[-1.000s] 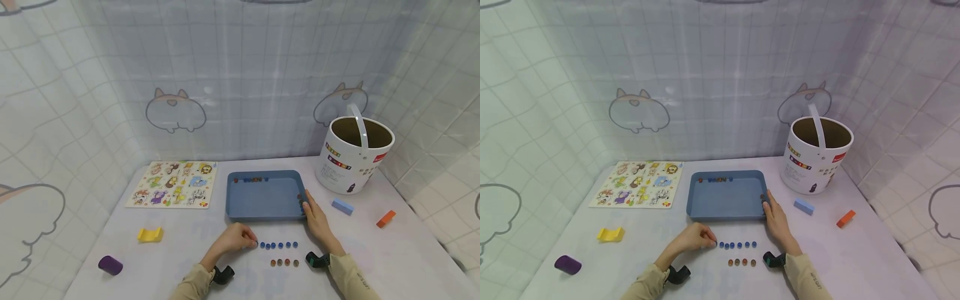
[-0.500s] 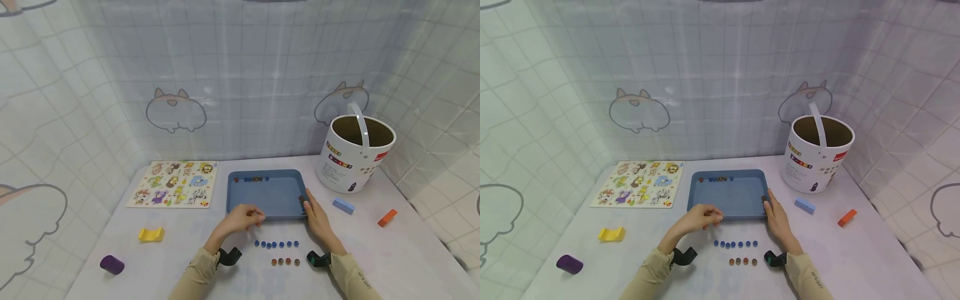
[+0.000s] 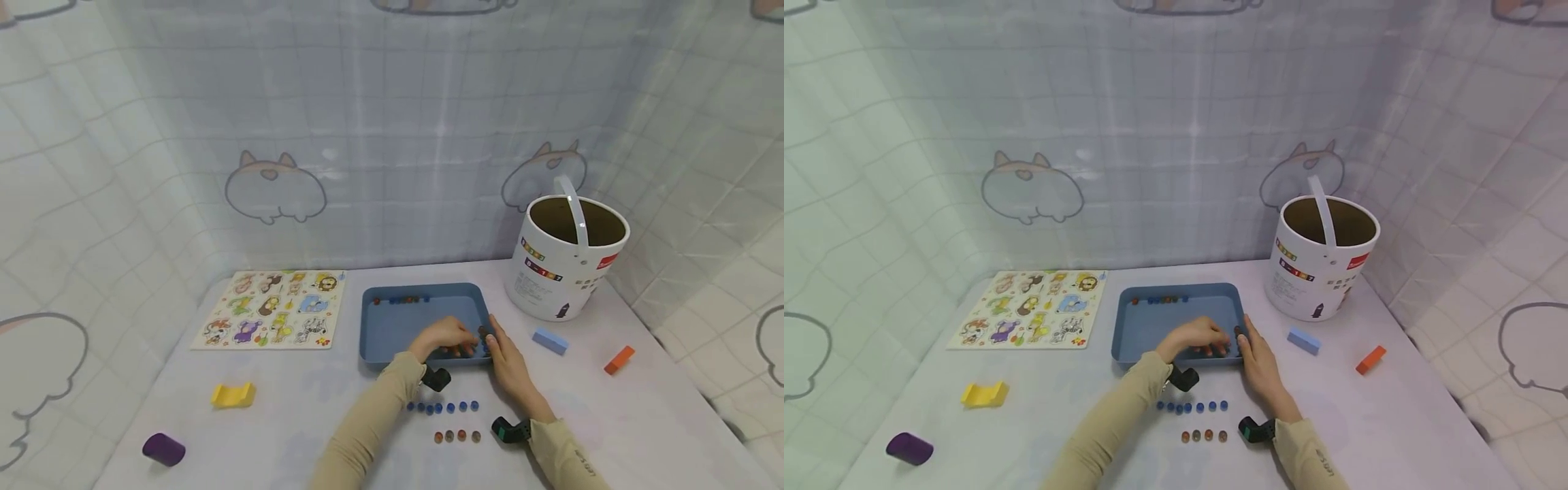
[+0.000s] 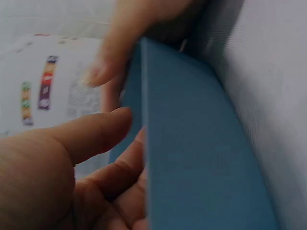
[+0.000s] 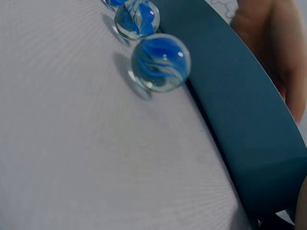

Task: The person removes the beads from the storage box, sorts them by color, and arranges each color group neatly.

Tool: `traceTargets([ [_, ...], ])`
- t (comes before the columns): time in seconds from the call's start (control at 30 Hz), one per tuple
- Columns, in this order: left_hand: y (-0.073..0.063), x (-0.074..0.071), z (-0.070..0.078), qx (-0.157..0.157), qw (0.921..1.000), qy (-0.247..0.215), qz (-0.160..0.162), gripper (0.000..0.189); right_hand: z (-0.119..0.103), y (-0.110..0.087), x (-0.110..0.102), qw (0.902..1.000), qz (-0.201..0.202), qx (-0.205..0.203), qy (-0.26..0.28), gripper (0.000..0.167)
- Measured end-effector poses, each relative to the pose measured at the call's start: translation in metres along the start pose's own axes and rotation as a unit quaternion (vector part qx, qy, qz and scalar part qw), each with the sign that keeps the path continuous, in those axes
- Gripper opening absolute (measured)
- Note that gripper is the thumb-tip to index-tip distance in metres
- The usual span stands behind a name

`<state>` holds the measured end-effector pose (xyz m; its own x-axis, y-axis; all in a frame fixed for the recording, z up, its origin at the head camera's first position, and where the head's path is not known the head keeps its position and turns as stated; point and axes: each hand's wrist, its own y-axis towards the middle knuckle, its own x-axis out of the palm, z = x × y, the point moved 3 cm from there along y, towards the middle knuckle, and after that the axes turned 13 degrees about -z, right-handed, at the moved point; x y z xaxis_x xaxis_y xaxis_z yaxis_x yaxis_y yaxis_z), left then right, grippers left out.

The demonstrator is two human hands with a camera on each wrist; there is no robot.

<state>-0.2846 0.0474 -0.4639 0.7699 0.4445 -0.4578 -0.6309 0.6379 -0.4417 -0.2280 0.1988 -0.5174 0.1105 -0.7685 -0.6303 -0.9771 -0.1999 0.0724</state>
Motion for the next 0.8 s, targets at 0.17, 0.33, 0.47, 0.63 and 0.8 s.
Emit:
traceTargets([
  [0.17, 0.013, 0.009, 0.007, -0.028, 0.9989, 0.036, -0.005, 0.027, -0.002, 0.001, 0.001, 0.9999, 0.003, -0.011, -0.005, 0.052],
  [0.33, 0.019, 0.013, 0.015, -0.014, 0.9974, 0.069, 0.012, 0.038, -0.003, 0.002, -0.003, 0.9998, 0.010, -0.014, -0.008, 0.051],
  [0.47, 0.021, 0.015, 0.018, -0.016, 0.9925, 0.120, 0.015, 0.041, -0.003, 0.002, -0.005, 0.9999, 0.010, -0.010, -0.009, 0.052],
  [0.63, 0.019, 0.018, 0.018, -0.008, 0.9877, 0.155, 0.021, 0.031, -0.002, 0.002, -0.005, 0.9998, 0.015, -0.015, -0.004, 0.051],
  [0.8, 0.008, 0.011, 0.006, 0.015, 0.9975, 0.065, 0.023, 0.018, 0.000, 0.000, -0.002, 1.0000, 0.005, -0.007, 0.000, 0.053],
])
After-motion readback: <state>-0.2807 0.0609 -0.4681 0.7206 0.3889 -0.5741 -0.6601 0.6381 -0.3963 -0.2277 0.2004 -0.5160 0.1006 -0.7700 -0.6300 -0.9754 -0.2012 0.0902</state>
